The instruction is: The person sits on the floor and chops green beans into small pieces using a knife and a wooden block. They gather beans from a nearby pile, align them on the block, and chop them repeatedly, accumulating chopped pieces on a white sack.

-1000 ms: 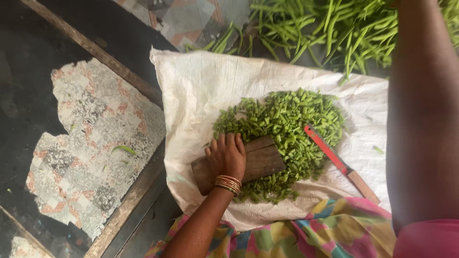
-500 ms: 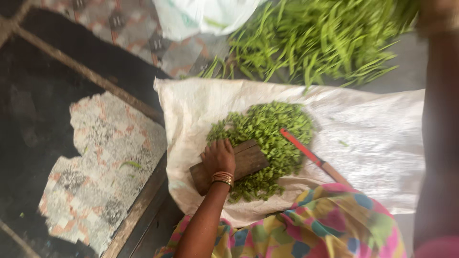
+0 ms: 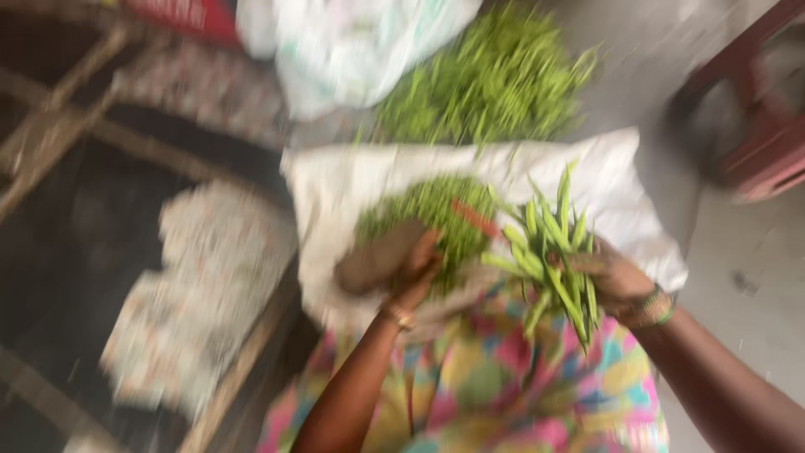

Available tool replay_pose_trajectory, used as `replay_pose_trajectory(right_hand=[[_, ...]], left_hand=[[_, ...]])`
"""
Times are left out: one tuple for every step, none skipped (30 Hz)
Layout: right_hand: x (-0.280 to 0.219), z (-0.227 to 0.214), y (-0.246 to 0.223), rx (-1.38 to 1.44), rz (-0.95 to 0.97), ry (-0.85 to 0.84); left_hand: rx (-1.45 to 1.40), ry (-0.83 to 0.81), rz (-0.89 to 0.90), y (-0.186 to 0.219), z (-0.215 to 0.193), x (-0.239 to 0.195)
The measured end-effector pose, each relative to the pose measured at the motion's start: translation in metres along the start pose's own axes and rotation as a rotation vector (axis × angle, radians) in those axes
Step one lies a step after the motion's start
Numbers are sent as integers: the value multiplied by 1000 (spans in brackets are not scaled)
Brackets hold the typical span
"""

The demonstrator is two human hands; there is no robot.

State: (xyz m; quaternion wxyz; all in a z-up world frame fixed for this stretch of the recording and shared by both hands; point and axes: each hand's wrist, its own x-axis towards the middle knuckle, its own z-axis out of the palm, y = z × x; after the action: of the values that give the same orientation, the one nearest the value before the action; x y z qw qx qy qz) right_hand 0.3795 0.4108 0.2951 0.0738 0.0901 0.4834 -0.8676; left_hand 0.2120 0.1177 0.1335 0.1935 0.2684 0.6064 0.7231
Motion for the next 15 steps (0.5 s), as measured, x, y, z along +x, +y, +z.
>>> replay_pose_trajectory(right_hand=[[-6, 10, 16, -35, 32, -38], [-2, 22, 24, -82, 39, -87], [2, 39, 36, -131, 27, -110], [11, 56, 50, -185, 10, -138], [16, 71, 63, -238, -8, -167], [27, 85, 75, -265, 7, -229], [41, 101, 92, -292, 22, -292], [54, 113, 110, -322, 33, -355], [67, 121, 126, -346, -13, -389], [79, 127, 144, -364, -60, -419], [92, 131, 161, -380, -107, -450], [103, 133, 178, -411, -109, -438], [112, 134, 194, -443, -112, -426], [118, 132, 209, -472, -119, -399], [123, 133, 223, -591, -271, -382]], left_hand=[[-97, -96, 37, 2, 21, -31], [-187, -197, 104, 11, 35, -49], [-314, -195, 35, 23, 41, -73], [-442, -191, -23, 34, 46, -93], [-571, -186, -79, 45, 49, -110], [-557, -13, -203, 57, 47, -117], [-544, 159, -326, 67, 42, -123], [-535, 328, -447, 73, 37, -129], [-582, 384, -293, 76, 34, -131], [-622, 436, -142, 78, 29, -130], [-657, 484, 11, 78, 25, -129], [-707, 538, 13, 76, 21, -128], [-757, 591, 17, 74, 16, -127], [-809, 632, 12, 70, 13, -126], [-787, 677, -36, 66, 9, -127]])
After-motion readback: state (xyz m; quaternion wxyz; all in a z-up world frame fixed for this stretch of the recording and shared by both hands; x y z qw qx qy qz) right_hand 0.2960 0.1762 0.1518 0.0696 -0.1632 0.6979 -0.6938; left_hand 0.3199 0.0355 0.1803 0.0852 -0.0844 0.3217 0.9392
